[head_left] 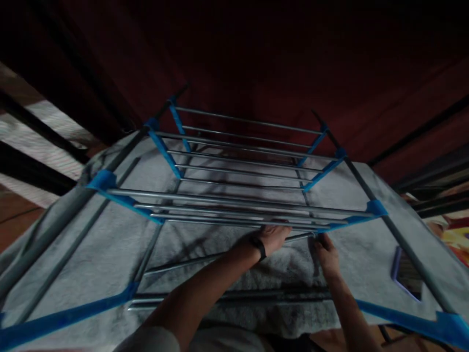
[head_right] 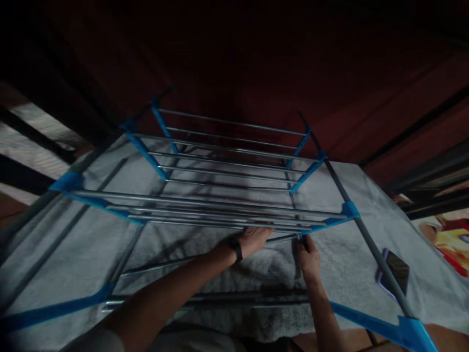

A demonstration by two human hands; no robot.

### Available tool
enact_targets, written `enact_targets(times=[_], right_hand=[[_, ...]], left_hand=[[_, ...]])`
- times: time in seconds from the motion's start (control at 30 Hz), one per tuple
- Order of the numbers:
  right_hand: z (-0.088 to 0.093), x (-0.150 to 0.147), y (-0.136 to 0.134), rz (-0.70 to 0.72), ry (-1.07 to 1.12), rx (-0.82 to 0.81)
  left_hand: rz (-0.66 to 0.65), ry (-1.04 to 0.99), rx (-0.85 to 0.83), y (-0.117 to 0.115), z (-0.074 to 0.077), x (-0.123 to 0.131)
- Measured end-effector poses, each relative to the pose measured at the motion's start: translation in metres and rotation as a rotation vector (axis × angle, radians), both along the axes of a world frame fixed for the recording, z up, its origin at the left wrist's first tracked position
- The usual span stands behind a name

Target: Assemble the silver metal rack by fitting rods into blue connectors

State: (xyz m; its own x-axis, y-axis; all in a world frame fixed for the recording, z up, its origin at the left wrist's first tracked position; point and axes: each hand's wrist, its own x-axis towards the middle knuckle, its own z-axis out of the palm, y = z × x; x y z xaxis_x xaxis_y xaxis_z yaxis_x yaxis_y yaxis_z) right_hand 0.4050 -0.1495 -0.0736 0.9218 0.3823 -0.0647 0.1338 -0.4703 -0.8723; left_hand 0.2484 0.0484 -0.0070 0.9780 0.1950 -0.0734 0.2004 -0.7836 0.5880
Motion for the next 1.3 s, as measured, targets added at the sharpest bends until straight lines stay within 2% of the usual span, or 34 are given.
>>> enact_targets(times=[0.1,0.17,0.27,0.37,0.47,0.57,0.67,0.77,0.9,0.97,1.03,1.17,1.23,1.3], right_hand=[[-0.003,0.005,-0.004,0.015,0.018,-0.018],[-0.004,0.009,-0.005,0.028,0.019,-0.01],[-0.004,0.007,-0.004,-0.038,0.016,0.06],[-0.002,-0.011,-0.004,-0.141,-0.022,0.131],[0.001,-0.043,-0.004,-0.141,-0.161,0.084],[0.007,-0.077,0.004,0.025,-0.394,0.039],[0.015,-0.101,0.016,0.265,-0.584,-0.012],[0.023,-0.114,0.023,0.417,-0.655,-0.085],[0.017,-0.132,0.015,0.58,-0.625,-0.175],[0.009,-0.139,0.008,0.604,-0.61,-0.181],[0.003,-0.142,0.003,0.586,-0.604,-0.161],[0.004,-0.137,0.012,0.614,-0.546,-0.117],[0.009,-0.137,0.025,0.65,-0.505,-0.085],[0.016,-0.144,0.044,0.672,-0.487,-0.04]], left_hand=[[0.035,-0.002,0.074,0.006,0.003,-0.018],[0.115,-0.031,0.117,0.009,0.003,-0.041],[0.274,-0.134,0.148,0.007,0.0,-0.096],[0.468,-0.154,0.191,0.005,-0.013,-0.16],[0.515,-0.105,0.248,0.005,-0.029,-0.205],[0.411,-0.046,0.327,0.005,-0.032,-0.216],[0.307,0.025,0.321,0.006,-0.024,-0.21],[0.266,0.039,0.248,0.004,-0.021,-0.213],[0.219,-0.06,0.172,-0.009,-0.033,-0.237],[0.273,-0.094,0.164,-0.017,-0.036,-0.246],[0.367,-0.11,0.171,-0.023,-0.033,-0.25],[0.442,-0.138,0.088,-0.032,-0.008,-0.266],[0.417,-0.15,-0.019,-0.041,0.003,-0.293],[0.364,-0.145,-0.092,-0.052,0.007,-0.334]])
